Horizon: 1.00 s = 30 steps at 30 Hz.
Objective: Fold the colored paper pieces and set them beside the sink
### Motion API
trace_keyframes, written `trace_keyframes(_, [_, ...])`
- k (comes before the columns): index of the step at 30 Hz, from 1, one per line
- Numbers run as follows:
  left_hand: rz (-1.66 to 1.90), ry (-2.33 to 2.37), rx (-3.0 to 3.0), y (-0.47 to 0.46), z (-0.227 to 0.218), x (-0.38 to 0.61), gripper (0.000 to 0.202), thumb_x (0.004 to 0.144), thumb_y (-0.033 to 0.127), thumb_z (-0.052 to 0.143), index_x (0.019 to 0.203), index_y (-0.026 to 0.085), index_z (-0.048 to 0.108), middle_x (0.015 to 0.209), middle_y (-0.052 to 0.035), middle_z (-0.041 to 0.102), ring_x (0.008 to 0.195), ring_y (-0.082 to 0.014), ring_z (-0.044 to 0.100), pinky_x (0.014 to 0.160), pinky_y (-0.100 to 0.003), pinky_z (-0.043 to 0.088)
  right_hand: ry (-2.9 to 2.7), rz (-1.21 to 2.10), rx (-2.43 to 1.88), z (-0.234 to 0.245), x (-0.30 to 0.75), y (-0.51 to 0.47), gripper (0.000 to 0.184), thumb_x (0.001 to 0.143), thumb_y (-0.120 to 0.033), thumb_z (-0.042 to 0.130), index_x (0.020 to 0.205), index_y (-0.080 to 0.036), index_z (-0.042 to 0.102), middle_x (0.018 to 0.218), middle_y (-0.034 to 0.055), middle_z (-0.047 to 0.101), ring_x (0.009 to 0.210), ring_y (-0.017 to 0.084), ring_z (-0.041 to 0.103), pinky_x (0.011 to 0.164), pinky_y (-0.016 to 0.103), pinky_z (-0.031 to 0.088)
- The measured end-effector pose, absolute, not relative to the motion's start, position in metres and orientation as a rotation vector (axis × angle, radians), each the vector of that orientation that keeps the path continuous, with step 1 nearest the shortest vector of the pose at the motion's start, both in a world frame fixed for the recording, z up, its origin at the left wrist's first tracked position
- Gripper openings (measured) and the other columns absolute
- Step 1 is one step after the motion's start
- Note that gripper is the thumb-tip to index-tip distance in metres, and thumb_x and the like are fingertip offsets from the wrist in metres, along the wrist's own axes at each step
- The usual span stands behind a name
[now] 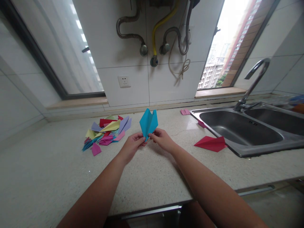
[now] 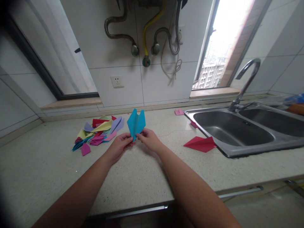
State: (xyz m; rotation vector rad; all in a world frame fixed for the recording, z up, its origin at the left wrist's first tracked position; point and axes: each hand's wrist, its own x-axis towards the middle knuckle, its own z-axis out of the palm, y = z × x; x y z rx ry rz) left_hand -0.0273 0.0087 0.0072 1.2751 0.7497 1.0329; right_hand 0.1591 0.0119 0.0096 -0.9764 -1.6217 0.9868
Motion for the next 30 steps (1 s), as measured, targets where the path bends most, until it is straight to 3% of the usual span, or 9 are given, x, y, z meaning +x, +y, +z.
trace_keyframes(30, [1.003, 0.699, 1.225, 0.0091, 0.0041, -0.0281, 0.023, 0.078, 0.031, 0.072, 0.095, 0.015, 0.069, 0.085, -0.0043, 0.066, 0.072, -0.0098, 0.059, 0.067, -0.02, 0.044, -1.596, 0.987, -1.001, 0.0129, 0.1602, 0.0103, 0.026, 0.084, -0.042, 0.06, 0.086, -0.016, 0.061, 0.072, 0.0008, 0.062, 0.057, 0.011, 0.053, 0.056, 0.025, 0.043])
